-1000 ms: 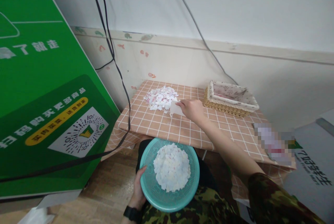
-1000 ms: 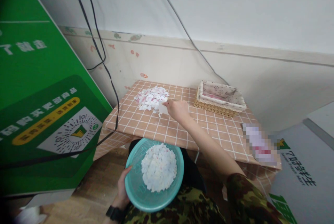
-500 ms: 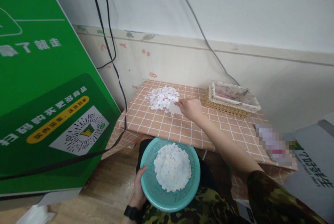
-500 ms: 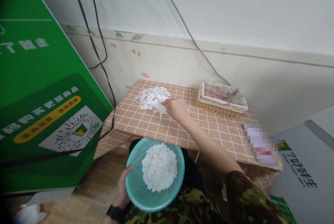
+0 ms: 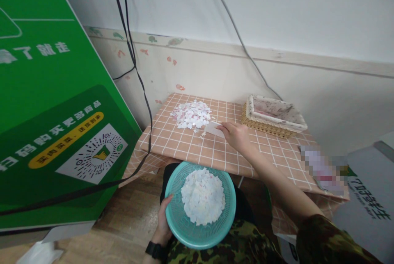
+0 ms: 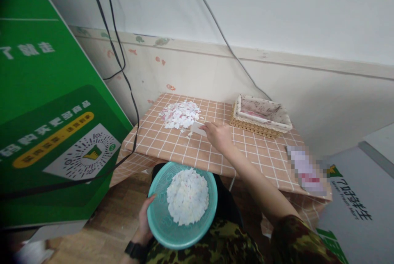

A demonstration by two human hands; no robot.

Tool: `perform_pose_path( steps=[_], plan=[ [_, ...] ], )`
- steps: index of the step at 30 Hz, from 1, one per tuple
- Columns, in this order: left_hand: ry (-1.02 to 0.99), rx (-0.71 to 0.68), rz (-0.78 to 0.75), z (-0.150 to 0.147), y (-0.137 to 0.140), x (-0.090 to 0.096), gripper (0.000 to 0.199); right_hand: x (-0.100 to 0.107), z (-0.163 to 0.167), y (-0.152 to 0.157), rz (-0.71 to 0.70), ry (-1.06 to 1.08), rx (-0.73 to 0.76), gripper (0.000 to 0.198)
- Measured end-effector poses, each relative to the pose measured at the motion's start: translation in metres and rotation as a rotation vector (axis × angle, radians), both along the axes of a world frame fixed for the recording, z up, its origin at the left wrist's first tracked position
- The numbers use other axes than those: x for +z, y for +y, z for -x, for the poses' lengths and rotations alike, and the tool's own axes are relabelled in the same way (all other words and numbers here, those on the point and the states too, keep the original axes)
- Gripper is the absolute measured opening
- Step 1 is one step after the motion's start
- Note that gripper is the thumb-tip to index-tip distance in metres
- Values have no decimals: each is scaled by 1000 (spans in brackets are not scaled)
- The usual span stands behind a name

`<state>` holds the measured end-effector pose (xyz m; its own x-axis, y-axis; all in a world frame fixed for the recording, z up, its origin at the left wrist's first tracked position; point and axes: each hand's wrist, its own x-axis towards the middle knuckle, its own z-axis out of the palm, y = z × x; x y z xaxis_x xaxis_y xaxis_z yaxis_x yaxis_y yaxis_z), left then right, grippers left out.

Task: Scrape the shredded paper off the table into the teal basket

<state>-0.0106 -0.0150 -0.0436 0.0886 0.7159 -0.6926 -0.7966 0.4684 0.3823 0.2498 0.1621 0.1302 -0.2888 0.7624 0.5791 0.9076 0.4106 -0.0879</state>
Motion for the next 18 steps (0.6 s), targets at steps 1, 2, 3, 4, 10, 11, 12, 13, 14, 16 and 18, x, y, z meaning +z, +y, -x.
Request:
perform_pose_path(
  steps=[1, 2, 3, 4, 10, 11, 12, 13, 14, 16, 18],
  plan=[
    [4, -3, 0, 0, 0, 1, 21, 0, 2, -2, -4, 7, 6, 37],
    [6, -5, -3, 0, 0, 1, 21, -1, 5, -5, -3, 3, 20, 36],
    [8, -6, -6, 0, 0, 1, 20, -2, 9, -8, 1, -15, 40, 35],
    [11, -6, -8, 0, -1, 2, 20, -3, 14, -11, 4, -43, 63, 35],
    [53, 27, 11, 1, -1, -4, 18, -13, 33, -33, -30, -241, 199, 26],
    [59, 32, 19, 2, -1, -6, 18, -15, 32, -35, -40, -268, 204, 25],
    [64, 32, 24, 2, -1, -7, 19, -16, 30, -37, -49, -285, 198, 24],
    [66, 32, 26, 2, 0, -8, 20, -16, 26, -38, -59, -287, 181, 24],
    [67, 33, 24, 2, 0, -8, 21, -16, 22, -39, -69, -274, 157, 25],
    [57, 32, 11, 2, 0, -10, 21, -14, 13, -37, -83, -219, 105, 28],
    [41, 34, 5, 3, -1, -11, 20, -9, 4, -32, -82, -147, 45, 33]
  ],
)
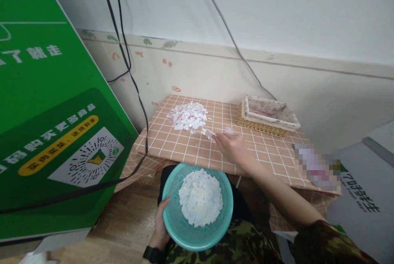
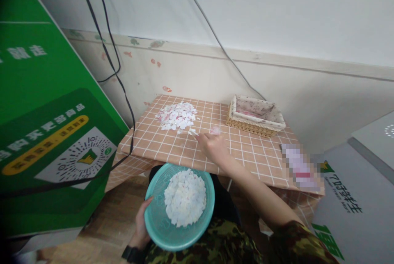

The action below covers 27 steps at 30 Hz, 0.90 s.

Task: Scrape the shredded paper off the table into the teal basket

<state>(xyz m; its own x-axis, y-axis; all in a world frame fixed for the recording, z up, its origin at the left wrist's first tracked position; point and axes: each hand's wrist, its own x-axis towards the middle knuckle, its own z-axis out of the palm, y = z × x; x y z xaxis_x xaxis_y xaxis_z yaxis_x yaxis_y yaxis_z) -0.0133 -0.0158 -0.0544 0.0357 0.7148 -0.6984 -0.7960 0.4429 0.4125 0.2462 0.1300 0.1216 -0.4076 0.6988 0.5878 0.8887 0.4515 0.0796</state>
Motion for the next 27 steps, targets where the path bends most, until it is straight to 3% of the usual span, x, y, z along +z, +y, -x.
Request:
perform_pose_path(
  steps=[5, 10, 17, 27],
  plan=[
    [-14, -7, 9, 1, 0, -1, 18, 22, -13, 25, 56, 63, -100, 41],
    [-5, 12, 11, 0, 0, 3, 17, 33, -16, 50, 102, -38, -53, 42],
    [-11, 11, 11, 0, 1, 4, 17, 33, -10, 66, 137, -174, 11, 43],
    [-7, 5, 13, -1, 0, 3, 20, 27, -12, 75, 122, -82, 15, 41]
  ],
)
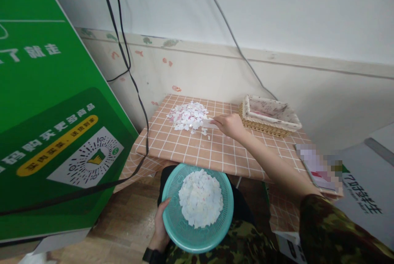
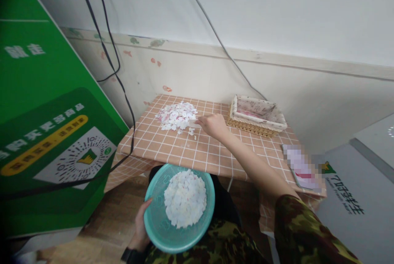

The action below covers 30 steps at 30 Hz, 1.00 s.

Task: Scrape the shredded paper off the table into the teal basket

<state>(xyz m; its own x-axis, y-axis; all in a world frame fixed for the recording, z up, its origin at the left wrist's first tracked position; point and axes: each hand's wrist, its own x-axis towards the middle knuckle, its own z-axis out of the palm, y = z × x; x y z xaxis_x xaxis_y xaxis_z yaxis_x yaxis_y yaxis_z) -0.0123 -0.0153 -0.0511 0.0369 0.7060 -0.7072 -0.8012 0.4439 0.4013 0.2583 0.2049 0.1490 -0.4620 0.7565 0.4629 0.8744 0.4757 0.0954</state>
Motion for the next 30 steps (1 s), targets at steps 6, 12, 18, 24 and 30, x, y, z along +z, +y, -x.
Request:
perform_pose_path(
  steps=[6, 12, 18, 24, 30],
  plan=[
    [-2, -23, -3, 0, 0, -1, 22, 7, -13, -11, 53, -23, 79, 41],
    [9, -17, 20, 1, 1, 1, 21, 9, -22, -7, 60, 78, 57, 37],
    [-1, -27, 8, 1, 0, 2, 22, 6, -13, -11, 118, 59, 120, 37],
    [-7, -29, 21, 1, 1, 2, 22, 20, -25, -18, 179, -15, 140, 36],
    [21, -21, 12, 1, 1, 1, 21, 29, -42, -24, 151, -7, 106, 40]
  ],
)
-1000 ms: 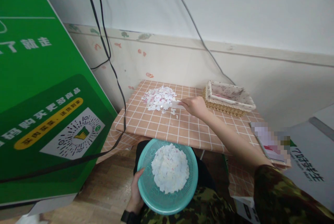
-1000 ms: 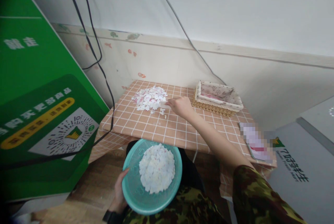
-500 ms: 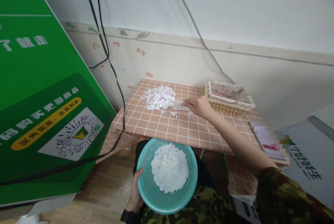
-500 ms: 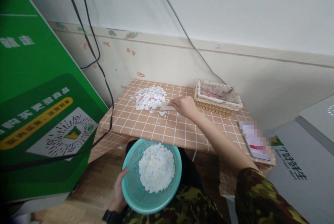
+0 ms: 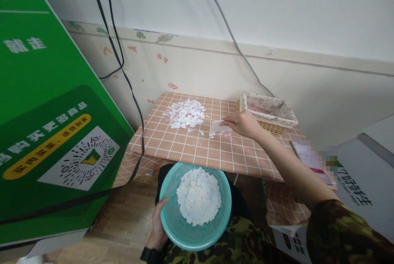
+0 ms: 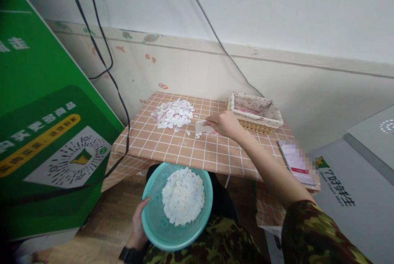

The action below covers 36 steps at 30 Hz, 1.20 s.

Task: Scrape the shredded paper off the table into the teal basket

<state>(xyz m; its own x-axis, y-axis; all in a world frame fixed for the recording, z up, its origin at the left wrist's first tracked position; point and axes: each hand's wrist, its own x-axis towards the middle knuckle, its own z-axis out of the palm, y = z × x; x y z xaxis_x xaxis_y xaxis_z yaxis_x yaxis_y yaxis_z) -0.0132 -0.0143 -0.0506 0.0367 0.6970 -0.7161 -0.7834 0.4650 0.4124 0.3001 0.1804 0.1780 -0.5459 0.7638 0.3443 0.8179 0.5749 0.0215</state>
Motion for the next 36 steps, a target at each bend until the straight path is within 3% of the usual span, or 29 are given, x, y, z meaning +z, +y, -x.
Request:
perform_pose_path(
  steps=[9, 16, 23, 36],
  plan=[
    [17, 1, -2, 2, 0, -8, 22, -8, -8, -14, -24, 44, -52, 37],
    [18, 2, 3, 1, 1, -5, 21, -9, -2, -14, 26, 43, -2, 38],
    [39, 25, 34, 0, 1, 0, 18, -14, -2, -7, -42, 60, -116, 39],
    [52, 19, 69, -3, 2, 7, 18, -12, -11, -17, -50, 34, -162, 41]
  ],
)
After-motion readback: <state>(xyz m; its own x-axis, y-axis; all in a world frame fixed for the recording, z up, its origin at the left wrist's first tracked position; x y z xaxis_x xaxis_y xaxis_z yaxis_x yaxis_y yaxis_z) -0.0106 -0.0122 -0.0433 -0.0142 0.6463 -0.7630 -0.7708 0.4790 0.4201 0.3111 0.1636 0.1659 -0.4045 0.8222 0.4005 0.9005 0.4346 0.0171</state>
